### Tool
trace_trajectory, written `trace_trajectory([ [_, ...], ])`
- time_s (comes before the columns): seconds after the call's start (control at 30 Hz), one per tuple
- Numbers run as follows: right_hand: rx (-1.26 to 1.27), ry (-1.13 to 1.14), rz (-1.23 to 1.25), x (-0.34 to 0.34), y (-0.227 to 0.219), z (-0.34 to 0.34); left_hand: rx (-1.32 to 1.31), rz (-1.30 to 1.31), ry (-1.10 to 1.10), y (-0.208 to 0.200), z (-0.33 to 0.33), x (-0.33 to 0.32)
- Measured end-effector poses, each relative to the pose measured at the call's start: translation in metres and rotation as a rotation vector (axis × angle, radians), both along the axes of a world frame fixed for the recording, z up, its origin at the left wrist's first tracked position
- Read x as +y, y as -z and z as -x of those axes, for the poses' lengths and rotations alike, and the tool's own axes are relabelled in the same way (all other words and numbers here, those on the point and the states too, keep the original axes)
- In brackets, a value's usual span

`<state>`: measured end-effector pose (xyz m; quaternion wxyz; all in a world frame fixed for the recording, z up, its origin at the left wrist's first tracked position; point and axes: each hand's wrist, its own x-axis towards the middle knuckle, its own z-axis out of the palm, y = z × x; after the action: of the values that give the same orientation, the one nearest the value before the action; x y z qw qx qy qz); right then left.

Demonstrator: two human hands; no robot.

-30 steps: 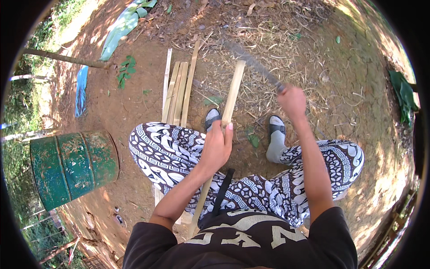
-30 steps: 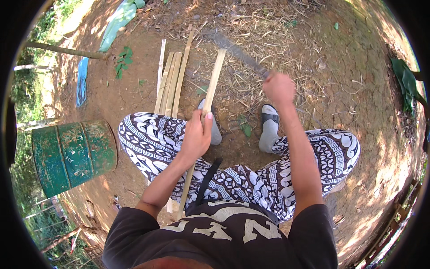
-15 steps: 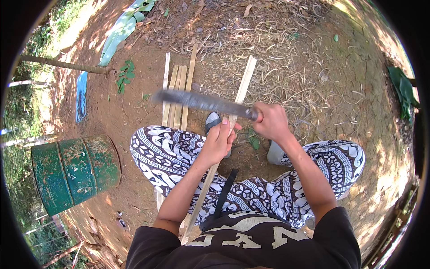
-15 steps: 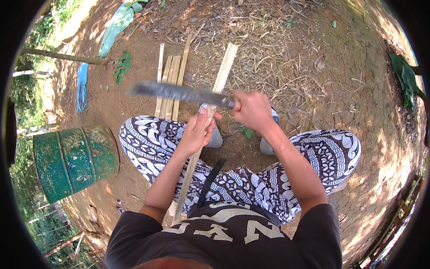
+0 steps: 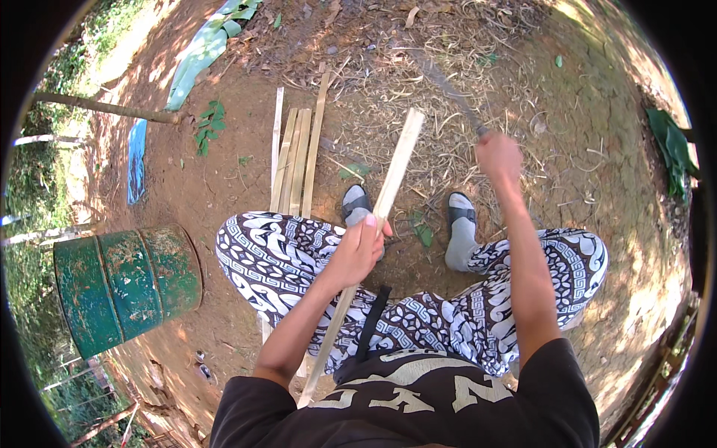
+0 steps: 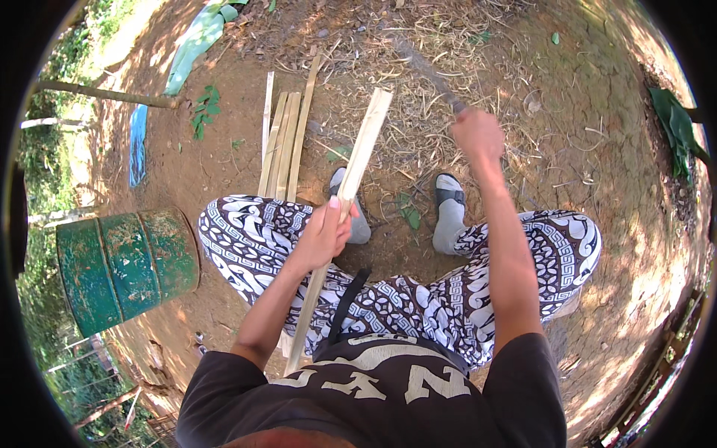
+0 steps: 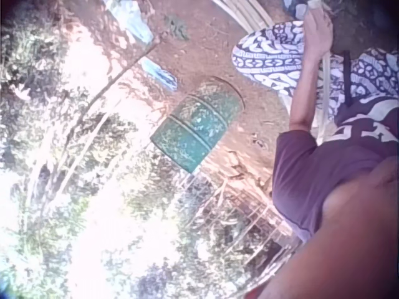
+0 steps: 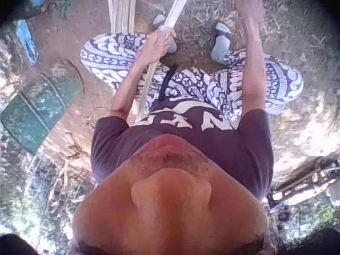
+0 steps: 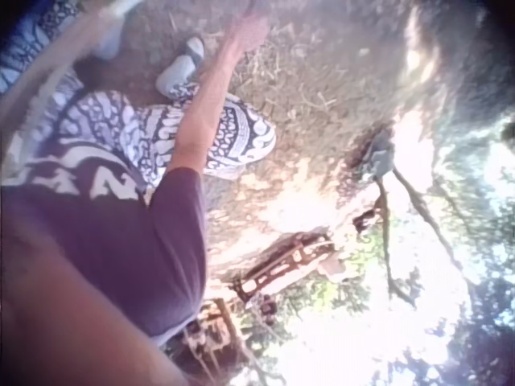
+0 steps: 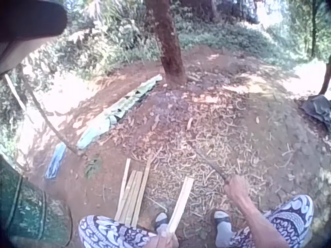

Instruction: The person uses a machete to shave thin layers off a long piece of wood while sitting on the ground.

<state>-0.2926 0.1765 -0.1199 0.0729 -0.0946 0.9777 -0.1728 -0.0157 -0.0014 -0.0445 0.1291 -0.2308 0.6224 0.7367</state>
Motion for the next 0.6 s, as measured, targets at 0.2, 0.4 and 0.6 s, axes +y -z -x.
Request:
trace_trajectory([
  [0.2, -0.023, 0.195, 0.320, 0.025, 0.005, 0.011, 0.033, -0.137, -0.104, -0.006, 0.020, -0.013],
  [0.4, -0.102, -0.171, 0.581, -0.028, -0.047, -0.068, 0.044, 0.036, -0.095, -0.001, 0.027, -0.013],
  [0.6, 0.155, -0.683, 0.362, -0.033, -0.038, -0.092, 0.041, 0.004, -0.089, -0.003, 0.023, -0.006],
])
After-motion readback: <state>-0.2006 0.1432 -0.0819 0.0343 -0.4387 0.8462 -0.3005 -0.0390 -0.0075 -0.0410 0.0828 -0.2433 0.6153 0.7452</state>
